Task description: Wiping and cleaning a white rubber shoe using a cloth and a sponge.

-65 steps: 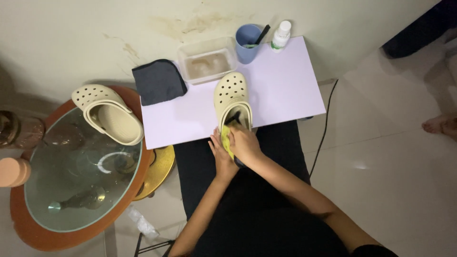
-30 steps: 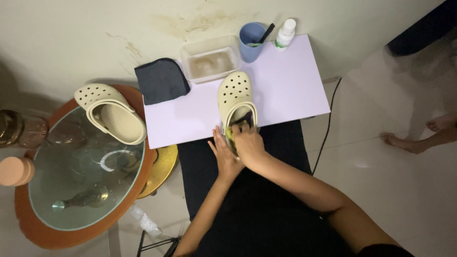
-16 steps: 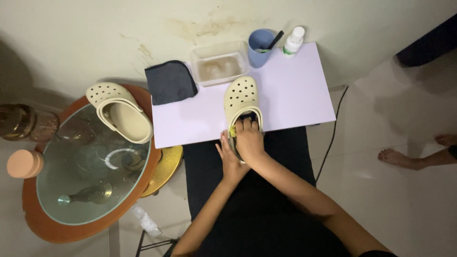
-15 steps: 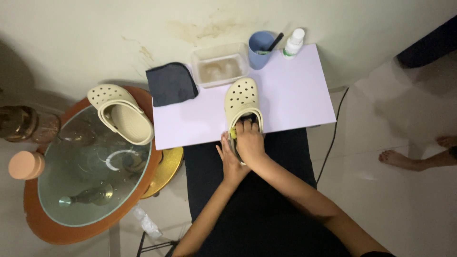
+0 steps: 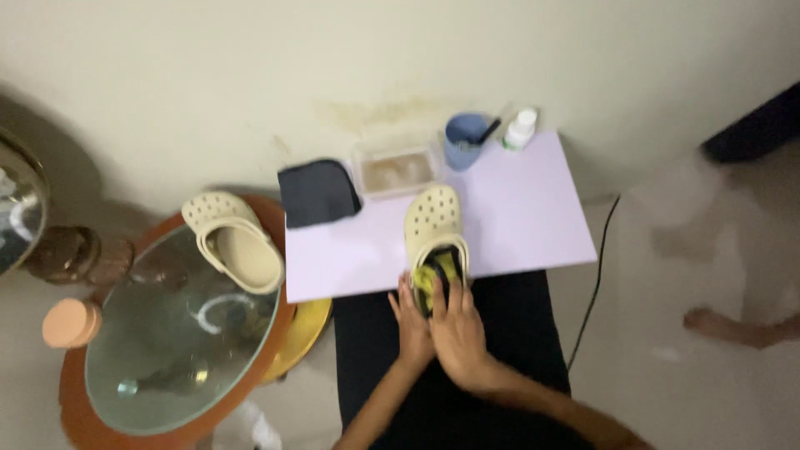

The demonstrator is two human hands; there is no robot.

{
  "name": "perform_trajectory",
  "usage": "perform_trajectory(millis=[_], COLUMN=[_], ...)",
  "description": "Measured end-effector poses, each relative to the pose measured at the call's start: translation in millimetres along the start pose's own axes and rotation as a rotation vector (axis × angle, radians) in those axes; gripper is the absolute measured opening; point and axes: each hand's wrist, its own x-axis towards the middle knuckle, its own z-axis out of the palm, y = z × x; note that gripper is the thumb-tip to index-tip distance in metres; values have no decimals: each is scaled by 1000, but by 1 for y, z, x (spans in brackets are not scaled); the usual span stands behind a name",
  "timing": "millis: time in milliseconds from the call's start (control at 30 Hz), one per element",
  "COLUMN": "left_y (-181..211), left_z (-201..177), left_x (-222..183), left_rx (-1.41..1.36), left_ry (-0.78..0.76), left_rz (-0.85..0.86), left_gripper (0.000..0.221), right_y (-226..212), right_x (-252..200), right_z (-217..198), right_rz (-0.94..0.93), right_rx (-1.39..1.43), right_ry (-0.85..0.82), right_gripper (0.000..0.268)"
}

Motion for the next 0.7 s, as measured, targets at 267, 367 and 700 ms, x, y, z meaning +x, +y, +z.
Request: perform_trajectory(millis=[267,367,700], left_y=[11,16,9], left_z=[-4,-8,-5], left_x=[10,17,8], left_rx=[9,25,-6], left_ry=[45,39,5], left_rz=[147,140,72], left_gripper=[104,104,123], right_y=[-10,-22,-3], right_x=[26,34,51], right_z=[39,49,56], right_rz=[-40,45,2], right_rx=[-335,-377,-210], right_ry=[214,270,396], right_gripper=[37,48,37])
